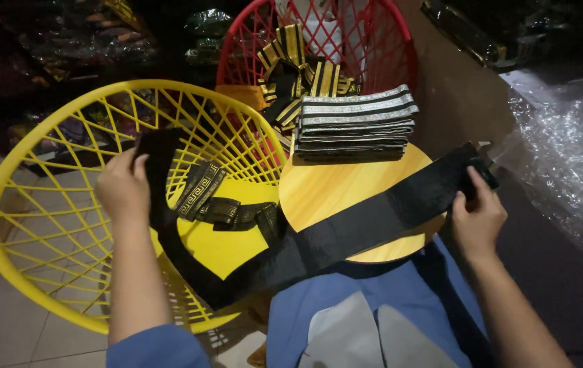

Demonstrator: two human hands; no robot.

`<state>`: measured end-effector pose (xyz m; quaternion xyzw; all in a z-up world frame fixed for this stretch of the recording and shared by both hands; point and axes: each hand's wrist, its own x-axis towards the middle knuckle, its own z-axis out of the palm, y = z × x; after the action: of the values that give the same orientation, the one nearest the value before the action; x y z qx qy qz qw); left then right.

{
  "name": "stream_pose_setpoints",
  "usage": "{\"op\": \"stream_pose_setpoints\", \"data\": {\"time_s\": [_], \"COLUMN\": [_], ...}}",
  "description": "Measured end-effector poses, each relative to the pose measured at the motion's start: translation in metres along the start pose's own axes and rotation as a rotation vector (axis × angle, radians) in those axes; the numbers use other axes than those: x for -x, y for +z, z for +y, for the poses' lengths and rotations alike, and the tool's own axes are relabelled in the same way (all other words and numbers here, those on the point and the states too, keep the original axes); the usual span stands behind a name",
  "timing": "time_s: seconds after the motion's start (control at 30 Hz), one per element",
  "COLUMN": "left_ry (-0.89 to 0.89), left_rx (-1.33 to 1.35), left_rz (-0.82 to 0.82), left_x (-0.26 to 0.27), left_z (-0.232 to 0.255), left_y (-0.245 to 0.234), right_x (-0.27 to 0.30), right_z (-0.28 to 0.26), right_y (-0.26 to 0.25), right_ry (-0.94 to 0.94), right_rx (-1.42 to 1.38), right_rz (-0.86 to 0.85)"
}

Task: Folding and stacking decorative ribbons on a small table.

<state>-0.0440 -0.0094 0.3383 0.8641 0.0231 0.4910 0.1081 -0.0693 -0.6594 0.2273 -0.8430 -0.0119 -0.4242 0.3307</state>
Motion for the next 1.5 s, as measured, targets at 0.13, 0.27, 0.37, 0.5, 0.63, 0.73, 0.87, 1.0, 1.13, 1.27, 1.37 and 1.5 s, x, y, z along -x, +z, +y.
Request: {"op": "stream_pose_setpoints", "data": {"time_s": [0.13,0.27,0.37,0.5,0.63,0.73,0.87,1.0,1.13,1.27,1.37,1.5], "left_ry": [-0.004,-0.216,-0.324,-0.418,-0.451,-0.316,-0.360,-0.366,-0.264,-0.144,-0.005,0.078], "left_rx": [-0.116,-0.020,0.008,0.314,0.768,0.808,1.065,1.306,1.332,1.285,1.042,1.032], "left_rz": [-0.022,-0.034,-0.003,0.033,0.159,0.340,0.489,0.506,0.447,0.177,0.134,0.078], "left_x": [0.002,0.003,0.006,0.004,-0.006,-0.019,-0.046,-0.066,-0.057,-0.030,-0.003,0.012], "left_z": [-0.035,-0.049,-0.078,-0.093,-0.105,-0.056,0.079,0.204,0.294,0.356,0.377,0.397], "left_y": [-0.013,-0.037,-0.042,-0.037,-0.004,0.001,-0.003,-0.006,0.012,0.022,0.046,0.043], "right_x": [-0.010,-0.017,-0.025,-0.043,-0.055,-0.066,-0.079,-0.097,-0.112,-0.116,-0.113,-0.106], "right_z": [0.009,0.025,0.024,0.003,-0.016,-0.047,-0.097,-0.167,-0.214,-0.239,-0.236,-0.232], "right_y": [-0.003,-0.005,-0.007,-0.014,-0.018,-0.020,-0.010,0.001,0.009,0.016,0.022,0.025], "right_ry": [0.137,0.031,-0.129,-0.088,-0.012,0.010,-0.059,-0.144,-0.259,-0.217,-0.237,-0.311], "right_rx": [-0.007,-0.003,0.100,0.148,0.026,-0.100,-0.284,-0.480,-0.491,-0.424,-0.411,-0.358], "right_rz": [0.012,0.059,0.108,0.111,0.096,0.096,0.113,0.060,0.030,-0.004,0.015,0.071]}}
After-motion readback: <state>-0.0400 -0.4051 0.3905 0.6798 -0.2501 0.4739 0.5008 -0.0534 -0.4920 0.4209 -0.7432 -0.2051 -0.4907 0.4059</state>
